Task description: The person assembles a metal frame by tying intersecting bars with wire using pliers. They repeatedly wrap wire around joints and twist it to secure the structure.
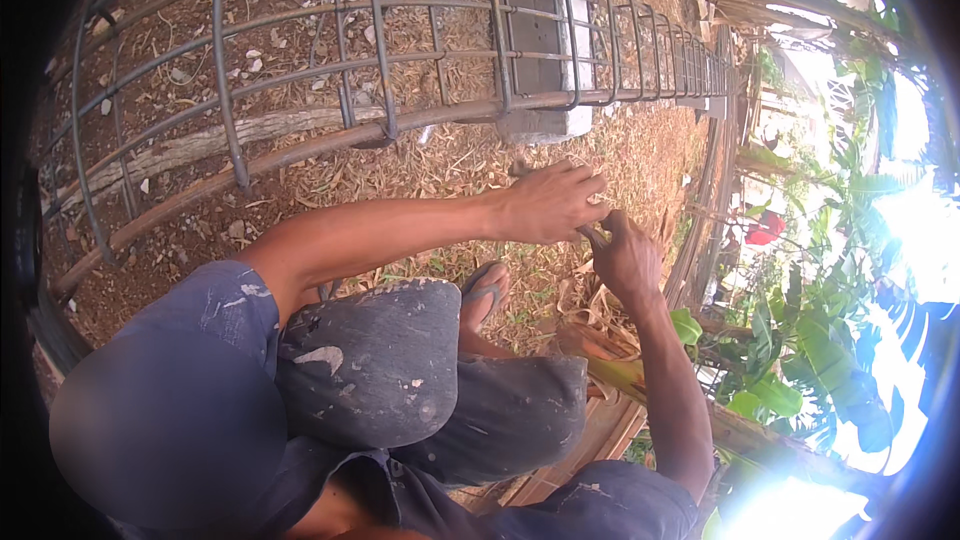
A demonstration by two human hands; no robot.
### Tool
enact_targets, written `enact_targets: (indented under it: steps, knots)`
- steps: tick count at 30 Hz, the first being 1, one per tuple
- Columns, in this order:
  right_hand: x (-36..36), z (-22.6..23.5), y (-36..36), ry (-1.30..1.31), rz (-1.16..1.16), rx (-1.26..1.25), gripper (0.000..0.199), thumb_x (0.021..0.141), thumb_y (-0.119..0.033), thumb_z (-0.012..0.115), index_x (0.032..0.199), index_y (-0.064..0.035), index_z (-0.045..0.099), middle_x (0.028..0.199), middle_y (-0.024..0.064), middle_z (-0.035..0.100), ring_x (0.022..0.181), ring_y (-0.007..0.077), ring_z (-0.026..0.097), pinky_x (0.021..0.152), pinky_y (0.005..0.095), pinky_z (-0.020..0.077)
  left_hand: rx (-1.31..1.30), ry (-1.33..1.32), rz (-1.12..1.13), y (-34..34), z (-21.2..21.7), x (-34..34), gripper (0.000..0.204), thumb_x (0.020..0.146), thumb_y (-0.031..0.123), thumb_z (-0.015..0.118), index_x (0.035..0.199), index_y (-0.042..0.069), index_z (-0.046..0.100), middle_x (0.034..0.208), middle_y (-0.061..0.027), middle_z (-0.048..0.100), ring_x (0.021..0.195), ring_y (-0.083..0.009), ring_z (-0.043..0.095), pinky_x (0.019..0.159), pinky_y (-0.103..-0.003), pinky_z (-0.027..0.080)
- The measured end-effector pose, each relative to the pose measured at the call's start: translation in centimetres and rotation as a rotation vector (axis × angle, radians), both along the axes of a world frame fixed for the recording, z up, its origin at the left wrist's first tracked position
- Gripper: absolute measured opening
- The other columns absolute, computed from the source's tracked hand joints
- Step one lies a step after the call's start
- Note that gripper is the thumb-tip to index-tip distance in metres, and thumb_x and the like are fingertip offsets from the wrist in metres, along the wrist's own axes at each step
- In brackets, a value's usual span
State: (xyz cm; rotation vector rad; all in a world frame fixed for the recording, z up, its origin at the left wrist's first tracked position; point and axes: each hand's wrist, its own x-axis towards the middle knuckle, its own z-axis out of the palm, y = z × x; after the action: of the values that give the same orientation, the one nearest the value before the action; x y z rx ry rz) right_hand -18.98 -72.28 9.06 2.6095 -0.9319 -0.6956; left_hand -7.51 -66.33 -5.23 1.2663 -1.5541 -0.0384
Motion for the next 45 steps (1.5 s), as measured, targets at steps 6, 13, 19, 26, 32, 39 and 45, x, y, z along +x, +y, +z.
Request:
enact_targets:
  steps: [6,13,19,26,32,39,45]
  knots:
    - [-7.1,-5.9,-2.4,-0.158,0.175,0.081,0.024,0.081,-0.018,0.07,0.098,-0.0093,0.057,0.085,0.011,0.061,0.082,0.0329,0.061,0.076,0.0441,0.0461,0.219,0.026,-0.169,3.0,-7.0,-1.2,0.019,0.087,0.013,0.061,0.101,0.002,0.065,0.098,-0.0114,0.06,0.095,-0.0239,0.059,0.088,-0.041,0.049]
    - [-4.5,-11.1,-6.5,-0.045,0.204,0.05,0.084,0.074,-0.039,0.08,0.143,-0.0142,0.04,0.148,0.0147,0.038,0.14,0.0369,0.031,0.114,0.0606,0.0197,0.268,-0.198,-0.006,-1.2,-9.0,-0.2,0.017,0.083,0.004,0.058,0.098,0.005,0.064,0.094,-0.0098,0.063,0.089,-0.0247,0.064,0.077,-0.042,0.05]
    - [-8.8,-17.1,-7.3,-0.524,-0.015,0.839,0.029,0.09,-0.025,0.066,0.11,-0.0039,0.066,0.09,0.0158,0.069,0.082,0.0284,0.067,0.074,0.0417,0.051,0.57,-0.135,-0.245,-1.7,-9.4,-1.0,0.013,0.083,0.011,0.059,0.094,0.004,0.061,0.078,-0.0145,0.063,0.07,-0.0307,0.066,0.057,-0.045,0.049]
    - [-8.5,-17.2,-6.7,-0.871,-0.414,1.314,0.023,0.095,-0.017,0.063,0.113,-0.0034,0.066,0.077,0.0074,0.068,0.068,0.0097,0.059,0.063,0.0293,0.0478,0.767,0.0,-0.144,0.3,-3.9,1.1,0.035,0.09,0.038,0.065,0.107,0.007,0.065,0.083,-0.0124,0.065,0.073,-0.0342,0.063,0.063,-0.043,0.05]
    - [-7.1,-19.3,-11.6,-1.002,-0.333,1.347,0.02,0.093,-0.013,0.065,0.109,-0.0029,0.072,0.063,-0.0053,0.054,0.056,0.0025,0.039,0.049,0.0233,0.0299,1.109,0.205,-0.102,-2.3,-0.8,1.3,0.037,0.094,0.031,0.064,0.121,0.007,0.066,0.087,-0.0083,0.072,0.065,-0.0214,0.06,0.062,-0.036,0.049]
    - [-7.0,-20.2,-12.8,-0.885,-0.126,1.471,0.024,0.094,-0.016,0.063,0.114,-0.0069,0.071,0.097,0.0151,0.074,0.049,0.0095,0.056,0.048,0.028,0.0455,1.351,0.836,0.097,-1.0,1.1,-0.6,0.027,0.095,0.027,0.058,0.088,0.005,0.073,0.061,-0.0077,0.062,0.054,-0.0136,0.052,0.052,-0.032,0.042]
    - [-7.0,-20.2,-12.2,-0.581,-0.01,1.735,0.025,0.094,-0.017,0.063,0.116,-0.0071,0.071,0.093,0.0106,0.073,0.046,0.0079,0.049,0.046,0.0257,0.0422,1.452,-0.257,0.221,0.9,3.8,-3.5,0.016,0.074,0.017,0.062,0.069,0.002,0.063,0.061,-0.0191,0.059,0.057,-0.0278,0.061,0.052,-0.041,0.045]
